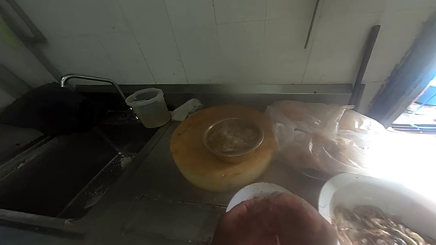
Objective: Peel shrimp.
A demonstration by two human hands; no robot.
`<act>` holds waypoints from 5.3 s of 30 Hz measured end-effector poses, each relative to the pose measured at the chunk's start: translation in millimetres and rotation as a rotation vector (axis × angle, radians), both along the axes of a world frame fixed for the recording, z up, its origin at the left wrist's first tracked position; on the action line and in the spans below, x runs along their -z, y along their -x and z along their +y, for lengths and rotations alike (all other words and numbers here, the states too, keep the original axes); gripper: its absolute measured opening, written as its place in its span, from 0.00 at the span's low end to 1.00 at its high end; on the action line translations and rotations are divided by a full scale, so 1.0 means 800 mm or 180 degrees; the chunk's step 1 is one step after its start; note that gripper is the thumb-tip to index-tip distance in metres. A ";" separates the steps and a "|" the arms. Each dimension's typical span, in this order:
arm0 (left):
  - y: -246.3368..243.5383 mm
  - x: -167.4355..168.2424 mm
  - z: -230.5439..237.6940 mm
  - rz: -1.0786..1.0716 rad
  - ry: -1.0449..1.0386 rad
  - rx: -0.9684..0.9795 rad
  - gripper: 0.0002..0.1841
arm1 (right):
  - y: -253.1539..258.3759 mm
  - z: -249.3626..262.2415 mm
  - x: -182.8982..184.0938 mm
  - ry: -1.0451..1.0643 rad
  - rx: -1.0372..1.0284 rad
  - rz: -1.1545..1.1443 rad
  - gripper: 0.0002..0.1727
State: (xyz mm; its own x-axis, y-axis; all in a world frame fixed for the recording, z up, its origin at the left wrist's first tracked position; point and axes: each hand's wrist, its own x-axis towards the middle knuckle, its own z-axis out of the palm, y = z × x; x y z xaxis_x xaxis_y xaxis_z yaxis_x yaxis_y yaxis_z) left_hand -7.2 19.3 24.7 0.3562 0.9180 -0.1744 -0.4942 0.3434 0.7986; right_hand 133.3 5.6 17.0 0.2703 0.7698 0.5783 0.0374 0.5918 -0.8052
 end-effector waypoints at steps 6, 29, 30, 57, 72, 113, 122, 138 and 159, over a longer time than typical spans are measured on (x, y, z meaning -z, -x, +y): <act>0.006 0.004 0.005 -0.0527 0.0075 0.0227 0.12 | -0.002 0.008 0.006 -0.0177 0.0082 -0.0249 0.09; 0.040 -0.034 0.090 0.4020 -0.3033 -0.0494 0.15 | -0.086 0.025 -0.023 0.2519 -0.0747 -0.4699 0.09; 0.037 -0.020 0.077 0.3887 -0.2967 -0.0433 0.14 | -0.080 0.022 -0.022 0.2674 -0.0857 -0.4684 0.13; 0.054 0.042 0.025 0.1832 -0.1579 -0.0123 0.13 | -0.071 -0.002 -0.013 0.2186 -0.0269 -0.1620 0.05; 0.037 0.020 0.022 0.2144 -0.1887 0.0713 0.10 | -0.069 -0.001 -0.016 0.1099 -0.1007 -0.2642 0.05; 0.016 0.026 0.012 0.1282 -0.0987 -0.0036 0.11 | -0.072 -0.022 0.031 0.1568 0.0463 -0.1484 0.08; -0.001 0.051 0.010 0.1445 -0.2325 -0.0560 0.11 | -0.055 -0.023 0.024 0.1793 -0.1154 0.0409 0.14; -0.007 0.031 -0.012 0.0829 -0.0519 0.0025 0.13 | -0.054 -0.016 0.036 0.1693 -0.0944 0.0640 0.05; 0.026 0.012 0.029 0.1630 -0.1304 0.1048 0.13 | -0.074 -0.017 0.023 0.0898 -0.1149 -0.1541 0.16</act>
